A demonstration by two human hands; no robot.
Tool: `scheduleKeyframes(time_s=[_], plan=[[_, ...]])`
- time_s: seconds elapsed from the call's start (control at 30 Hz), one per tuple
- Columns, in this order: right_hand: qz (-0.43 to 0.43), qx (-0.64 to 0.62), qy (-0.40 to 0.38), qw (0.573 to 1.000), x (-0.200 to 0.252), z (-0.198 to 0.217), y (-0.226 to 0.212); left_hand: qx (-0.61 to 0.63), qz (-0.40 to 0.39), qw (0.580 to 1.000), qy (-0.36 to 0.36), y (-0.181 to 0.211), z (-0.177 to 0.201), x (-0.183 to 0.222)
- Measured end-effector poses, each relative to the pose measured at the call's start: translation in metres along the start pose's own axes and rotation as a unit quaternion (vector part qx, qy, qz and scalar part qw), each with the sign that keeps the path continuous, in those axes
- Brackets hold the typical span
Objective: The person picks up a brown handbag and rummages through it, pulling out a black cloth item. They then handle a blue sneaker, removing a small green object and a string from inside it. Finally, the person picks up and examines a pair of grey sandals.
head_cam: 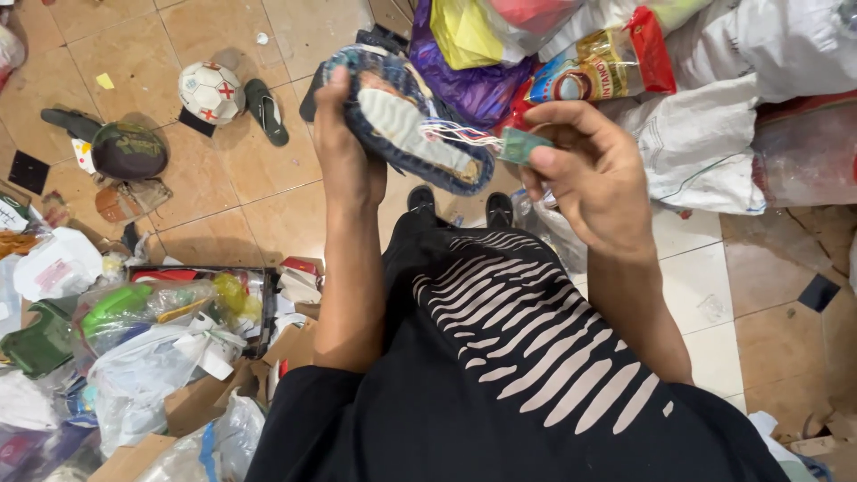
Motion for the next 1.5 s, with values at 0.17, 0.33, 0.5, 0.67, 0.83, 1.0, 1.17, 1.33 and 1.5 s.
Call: scheduleKeyframes(time_s=[0.17, 0.33, 0.5, 0.67, 0.83, 1.0, 1.17, 1.33, 1.5], plan=[[0.013, -0.070, -0.005, 0.997, 0.002, 0.049, -0.016, -0.257, -0.057, 0.961, -0.081, 0.008, -0.076, 0.012], [0.005, -0.034, 0.042, 0.999, -0.004, 0.077, -0.019, -0.608, -0.331, 0.679, -0.243, 0.002, -0.189, 0.066], [0.022, 0.013, 0.118, 0.993, -0.006, 0.105, -0.041, -0.456, -0.053, 0.855, -0.243, -0.078, -0.177, 0.047], [0.024, 0.020, 0.123, 0.992, -0.008, 0.113, -0.057, -0.443, -0.079, 0.862, -0.232, -0.074, -0.197, 0.049], [0.026, 0.011, 0.099, 0.995, -0.013, 0.106, -0.060, -0.465, -0.134, 0.846, -0.226, -0.052, -0.208, 0.053], [0.000, -0.007, 0.060, 0.998, -0.026, 0.084, -0.055, -0.520, -0.138, 0.822, -0.185, -0.032, -0.199, 0.048], [0.011, -0.022, 0.010, 1.000, -0.040, 0.058, -0.050, -0.527, -0.202, 0.807, -0.174, 0.005, -0.199, 0.050], [0.000, -0.019, -0.013, 1.000, -0.050, 0.030, -0.038, -0.501, -0.198, 0.828, -0.154, 0.025, -0.171, 0.048], [0.008, -0.014, -0.028, 0.999, -0.063, 0.007, -0.026, -0.401, -0.032, 0.903, -0.147, 0.023, -0.132, 0.033]])
Point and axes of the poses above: each hand's wrist, its own x-axis away from the middle knuckle, its own z-axis out of the back of the hand, y = z × x, the point moved 10 cm from there along -x, towards the middle knuckle, and after that the axes turned 6 degrees about -x, right-handed, at the moved point
